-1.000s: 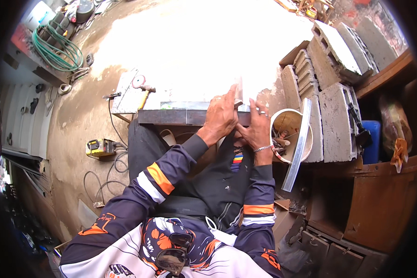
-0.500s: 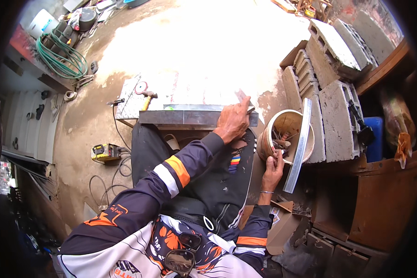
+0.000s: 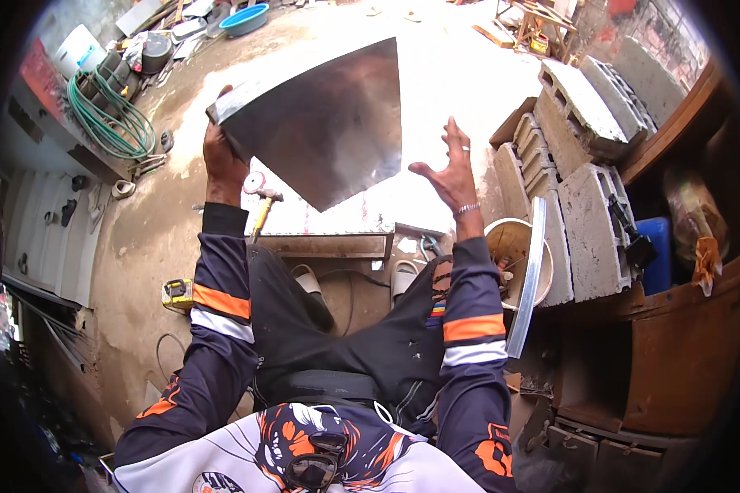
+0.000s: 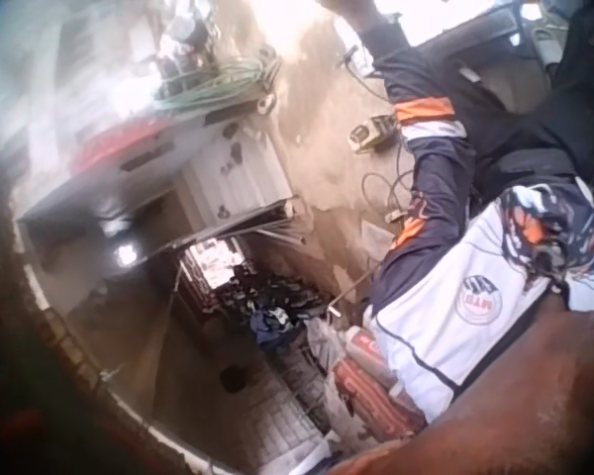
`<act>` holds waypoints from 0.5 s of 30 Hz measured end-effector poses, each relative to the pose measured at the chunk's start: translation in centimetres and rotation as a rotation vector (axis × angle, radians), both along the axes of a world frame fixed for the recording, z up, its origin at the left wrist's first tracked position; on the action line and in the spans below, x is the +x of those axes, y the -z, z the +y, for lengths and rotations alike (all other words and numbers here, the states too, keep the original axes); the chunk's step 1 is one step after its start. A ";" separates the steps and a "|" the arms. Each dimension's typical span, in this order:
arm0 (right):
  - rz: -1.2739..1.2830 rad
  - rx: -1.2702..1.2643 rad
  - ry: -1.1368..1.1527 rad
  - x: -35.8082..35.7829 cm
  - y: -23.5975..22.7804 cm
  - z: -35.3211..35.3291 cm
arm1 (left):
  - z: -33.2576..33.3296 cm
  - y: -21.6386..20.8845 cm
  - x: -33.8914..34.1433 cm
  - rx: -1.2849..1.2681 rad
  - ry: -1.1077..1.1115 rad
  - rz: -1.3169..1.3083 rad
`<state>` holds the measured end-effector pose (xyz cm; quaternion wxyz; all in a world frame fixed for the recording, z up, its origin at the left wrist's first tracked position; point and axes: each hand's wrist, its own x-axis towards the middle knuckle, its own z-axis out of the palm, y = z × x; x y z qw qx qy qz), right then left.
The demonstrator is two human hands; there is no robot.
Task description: The person sits on the ground and uses a metal square ruler to measure and align a rectangular metal sheet. They repeatedly adjust the ruler's position on the sheet, checking alignment and fit against the edges.
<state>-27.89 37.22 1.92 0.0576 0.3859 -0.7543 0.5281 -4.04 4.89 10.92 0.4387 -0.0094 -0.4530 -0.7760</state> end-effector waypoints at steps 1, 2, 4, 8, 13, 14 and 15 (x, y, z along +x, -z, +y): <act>0.030 0.029 -0.047 -1.3 -1.6 -2.2 | -0.6 1.4 1.0 0.081 0.063 0.107; 0.063 0.059 -0.085 -2.4 -3.0 -4.0 | -0.7 2.7 1.5 0.155 0.071 0.153; 0.118 0.175 -0.172 -4.2 -4.8 -7.4 | -1.1 6.2 2.7 0.299 0.056 0.194; 0.074 0.273 -0.357 -3.1 -6.5 -12.9 | -2.4 13.3 6.4 0.375 0.104 0.291; 0.031 0.464 -0.467 -2.4 -5.8 -14.7 | -0.2 18.8 7.6 0.401 -0.262 0.111; -0.011 0.492 -0.480 -2.2 -5.4 -14.6 | 0.2 19.5 7.8 0.498 -0.178 0.191; -0.053 0.523 -0.490 -2.0 -5.0 -14.3 | 0.4 20.4 7.9 0.480 -0.132 0.204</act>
